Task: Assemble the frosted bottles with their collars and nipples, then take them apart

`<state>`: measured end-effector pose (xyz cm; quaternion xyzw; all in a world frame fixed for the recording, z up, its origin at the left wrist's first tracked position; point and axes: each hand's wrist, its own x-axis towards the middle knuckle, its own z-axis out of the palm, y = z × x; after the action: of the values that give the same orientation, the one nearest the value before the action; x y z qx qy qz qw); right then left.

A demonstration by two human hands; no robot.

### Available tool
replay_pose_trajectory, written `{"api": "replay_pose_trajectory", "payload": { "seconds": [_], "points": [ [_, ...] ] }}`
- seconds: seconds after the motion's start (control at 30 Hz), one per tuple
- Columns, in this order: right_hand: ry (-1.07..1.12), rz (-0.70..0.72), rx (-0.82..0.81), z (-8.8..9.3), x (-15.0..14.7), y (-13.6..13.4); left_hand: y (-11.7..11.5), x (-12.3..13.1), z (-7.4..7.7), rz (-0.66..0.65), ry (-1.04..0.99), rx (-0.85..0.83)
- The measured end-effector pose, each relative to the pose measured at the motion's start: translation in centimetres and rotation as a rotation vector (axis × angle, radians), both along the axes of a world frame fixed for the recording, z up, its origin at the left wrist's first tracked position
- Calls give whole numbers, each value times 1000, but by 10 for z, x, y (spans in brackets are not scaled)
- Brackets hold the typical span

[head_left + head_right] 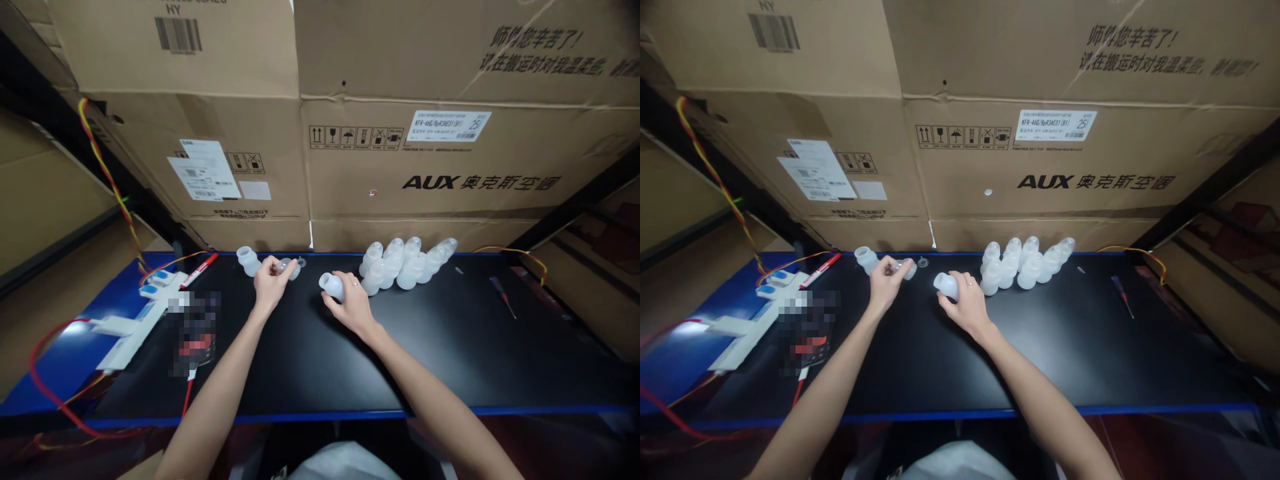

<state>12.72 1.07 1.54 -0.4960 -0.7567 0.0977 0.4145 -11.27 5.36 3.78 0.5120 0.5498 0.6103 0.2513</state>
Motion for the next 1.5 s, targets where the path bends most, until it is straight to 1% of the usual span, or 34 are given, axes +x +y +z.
{"api": "replay_pose_trajectory", "payload": {
  "seconds": [0.07,0.17,0.23,0.37,0.47,0.53,0.6,0.67,0.73,0.8,0.87,0.9,0.97,1.1,1.2,1.3,1.37,1.5],
  "points": [
    [55,46,-35,-2,-4,-2,5,-10,0,-40,-48,-7],
    [118,71,-75,-6,-6,-3,11,-19,0,-199,-279,-90],
    [163,62,-104,-9,-6,-2,12,-20,-1,-300,-399,-161],
    [277,65,-195,-19,-4,3,10,-8,-7,-457,-496,-246],
    [299,88,-213,-26,-3,7,5,9,-15,-526,-527,-248],
    [275,89,-155,-27,-4,7,2,20,-18,-517,-523,-205],
    [245,75,-33,-22,-5,4,-4,30,-19,-479,-499,-128],
    [226,49,111,-13,-7,-3,-12,36,-16,-438,-443,-39],
    [209,22,215,-1,-9,-11,-23,41,-11,-397,-347,62],
    [180,23,250,11,-9,-20,-36,45,-7,-383,-221,149],
    [147,73,224,19,-10,-26,-48,51,-6,-397,-125,192],
    [146,101,197,22,-10,-28,-52,54,-6,-404,-107,196],
    [171,145,135,26,-10,-30,-58,61,-9,-409,-140,174],
    [223,209,66,27,-12,-28,-58,67,-13,-458,-251,84],
    [211,237,73,26,-12,-25,-55,64,-11,-468,-261,50],
    [162,225,110,26,-13,-25,-55,63,-5,-420,-201,46],
    [122,225,127,26,-14,-27,-56,65,0,-389,-183,12],
    [115,209,104,26,-16,-32,-53,72,2,-388,-287,-89]
  ]
}}
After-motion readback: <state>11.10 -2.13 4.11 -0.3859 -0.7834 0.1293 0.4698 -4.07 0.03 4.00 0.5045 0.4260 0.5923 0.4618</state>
